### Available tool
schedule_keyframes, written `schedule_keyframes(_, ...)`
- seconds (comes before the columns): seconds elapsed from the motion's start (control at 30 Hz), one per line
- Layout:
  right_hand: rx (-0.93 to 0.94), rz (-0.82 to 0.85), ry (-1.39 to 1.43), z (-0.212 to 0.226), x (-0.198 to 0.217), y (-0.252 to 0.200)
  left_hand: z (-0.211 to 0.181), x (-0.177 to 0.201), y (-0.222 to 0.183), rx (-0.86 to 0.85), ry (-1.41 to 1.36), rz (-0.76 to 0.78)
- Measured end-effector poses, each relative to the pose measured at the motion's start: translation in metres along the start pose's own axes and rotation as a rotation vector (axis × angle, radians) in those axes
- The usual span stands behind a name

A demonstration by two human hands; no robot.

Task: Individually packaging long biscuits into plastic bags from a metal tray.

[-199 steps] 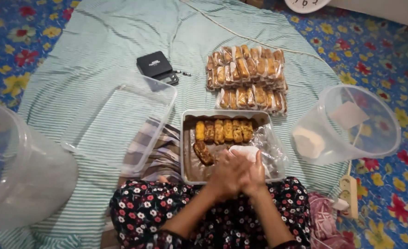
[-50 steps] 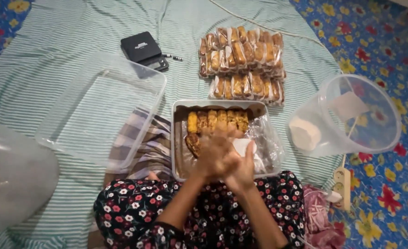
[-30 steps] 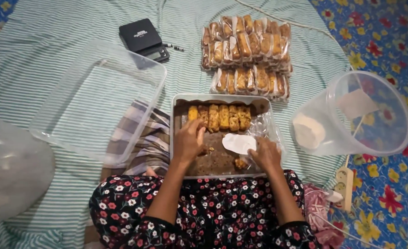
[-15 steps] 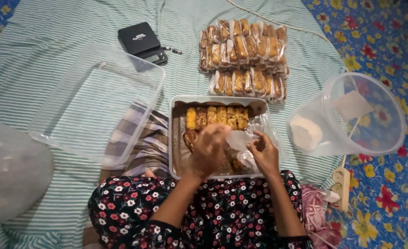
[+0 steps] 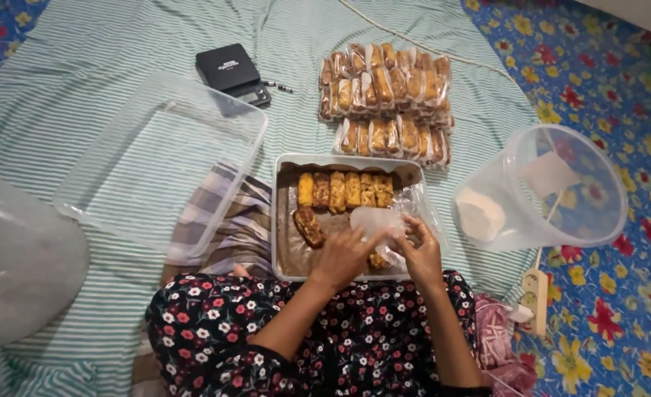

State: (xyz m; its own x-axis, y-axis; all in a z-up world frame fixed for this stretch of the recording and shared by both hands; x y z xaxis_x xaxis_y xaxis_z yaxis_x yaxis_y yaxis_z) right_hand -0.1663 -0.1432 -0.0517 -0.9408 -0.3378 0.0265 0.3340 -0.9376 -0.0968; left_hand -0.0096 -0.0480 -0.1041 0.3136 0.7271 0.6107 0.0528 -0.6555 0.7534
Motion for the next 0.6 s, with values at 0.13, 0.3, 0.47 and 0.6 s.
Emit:
schedule_keyframes(0.13,0.031,0.012,-0.084,-0.002,0.009,0.002,0.011,-0.004,-0.004,0.114,0.230,0.090)
schedule_keyframes(0.3,0.062,0.021,-0.137,0.010,0.003,-0.009,-0.002,0.006,0.016,0.048,0.074,-0.190)
schedule_keyframes(0.47,-0.005,0.013,-0.081,0.007,0.004,-0.015,0.004,0.005,-0.023,0.100,0.244,0.066)
schedule_keyframes(0.6,-0.011,-0.012,-0.074,0.000,0.015,-0.014,-0.012,0.037,0.026,0.160,0.213,0.082)
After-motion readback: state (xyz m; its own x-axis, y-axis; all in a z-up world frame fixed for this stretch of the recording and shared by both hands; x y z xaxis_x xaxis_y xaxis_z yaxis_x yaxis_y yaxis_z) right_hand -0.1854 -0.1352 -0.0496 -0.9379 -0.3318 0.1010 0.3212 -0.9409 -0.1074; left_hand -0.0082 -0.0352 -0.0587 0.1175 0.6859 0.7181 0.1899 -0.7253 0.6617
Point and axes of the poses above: each hand's wrist, its own y-axis towards the middle knuckle, its own x-axis out of the back of the hand, z = x × y, the point moved 1 cm from there along y, towards the middle knuckle, and after that the axes turned 6 degrees about y, right-handed, at the moved point
